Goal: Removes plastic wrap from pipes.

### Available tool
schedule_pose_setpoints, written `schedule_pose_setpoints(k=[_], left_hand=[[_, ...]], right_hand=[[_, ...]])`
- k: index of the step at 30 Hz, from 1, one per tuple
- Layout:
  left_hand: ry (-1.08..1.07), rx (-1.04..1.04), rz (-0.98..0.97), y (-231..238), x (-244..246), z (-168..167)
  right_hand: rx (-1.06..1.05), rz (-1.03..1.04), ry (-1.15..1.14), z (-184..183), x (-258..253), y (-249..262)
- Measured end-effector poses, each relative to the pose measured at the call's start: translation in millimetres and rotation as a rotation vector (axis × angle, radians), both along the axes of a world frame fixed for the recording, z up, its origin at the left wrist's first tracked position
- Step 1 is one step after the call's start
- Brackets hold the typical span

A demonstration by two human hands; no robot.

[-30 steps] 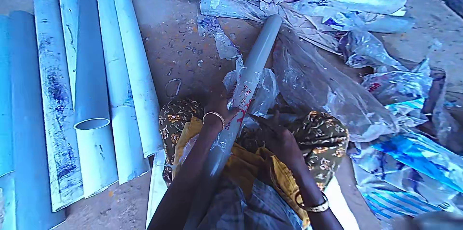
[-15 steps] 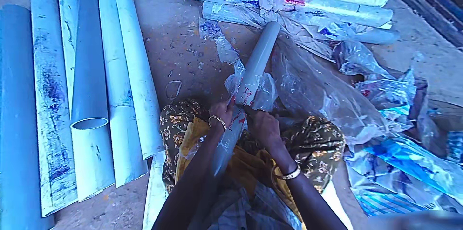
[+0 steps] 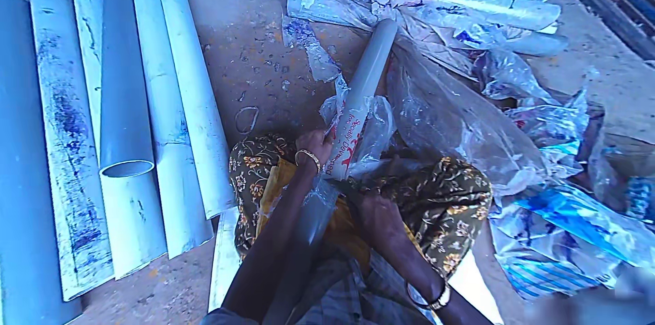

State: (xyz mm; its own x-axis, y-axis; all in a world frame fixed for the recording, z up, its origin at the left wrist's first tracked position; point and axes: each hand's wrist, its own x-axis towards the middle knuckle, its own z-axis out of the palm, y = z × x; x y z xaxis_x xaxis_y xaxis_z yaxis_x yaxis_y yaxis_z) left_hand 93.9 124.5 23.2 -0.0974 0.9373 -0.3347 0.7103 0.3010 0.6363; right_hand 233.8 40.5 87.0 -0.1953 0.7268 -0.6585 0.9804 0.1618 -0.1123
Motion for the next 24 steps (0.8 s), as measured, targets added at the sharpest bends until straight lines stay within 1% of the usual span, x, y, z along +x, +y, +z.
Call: schedule_pose_setpoints(k=[2,4,7,9,13,16,18,19,20,22,24], left_hand=[[-0.01,0.008,0.0,1,-2,1],[-0.02,0.02,-0.001,0,-3,-1],[-0.033,0.027,-0.019,0,-5,1],[-0.045,0.034,-0.035,0,-8,1],[-0.075,0.073,-0.021,-2,-14,-3],[-0.132,0.076,0.001,-1,-16,-5],[-0.154,0.093,0.018,-1,-18,-6],[-0.159,0.101,0.022,-2,-18,-7],[-0.164,0.102,0.023,-3,-17,-8],[-0.175,0.096,0.025,-4,-17,-5],[-0.18,0.093,0.035,-4,-19,-3]], right_hand=[[0.126,-0.017,0.092,1,9,1],[0.227,-0.046,0.089,5,9,14],[0.146,-0.065,-0.035,5,-7,35],[0.124,-0.038,-0.073,2,-18,32],[0.137,0.004,-0.04,-3,-20,2],[0.141,0.008,0.025,-2,-9,-11],[0.247,0.007,0.107,0,-1,-9],[0.289,-0.003,0.106,1,-2,-4],[0.272,-0.025,0.064,4,-5,3],[0.172,-0.047,-0.05,6,-15,18],[0.136,-0.023,-0.077,3,-24,17]])
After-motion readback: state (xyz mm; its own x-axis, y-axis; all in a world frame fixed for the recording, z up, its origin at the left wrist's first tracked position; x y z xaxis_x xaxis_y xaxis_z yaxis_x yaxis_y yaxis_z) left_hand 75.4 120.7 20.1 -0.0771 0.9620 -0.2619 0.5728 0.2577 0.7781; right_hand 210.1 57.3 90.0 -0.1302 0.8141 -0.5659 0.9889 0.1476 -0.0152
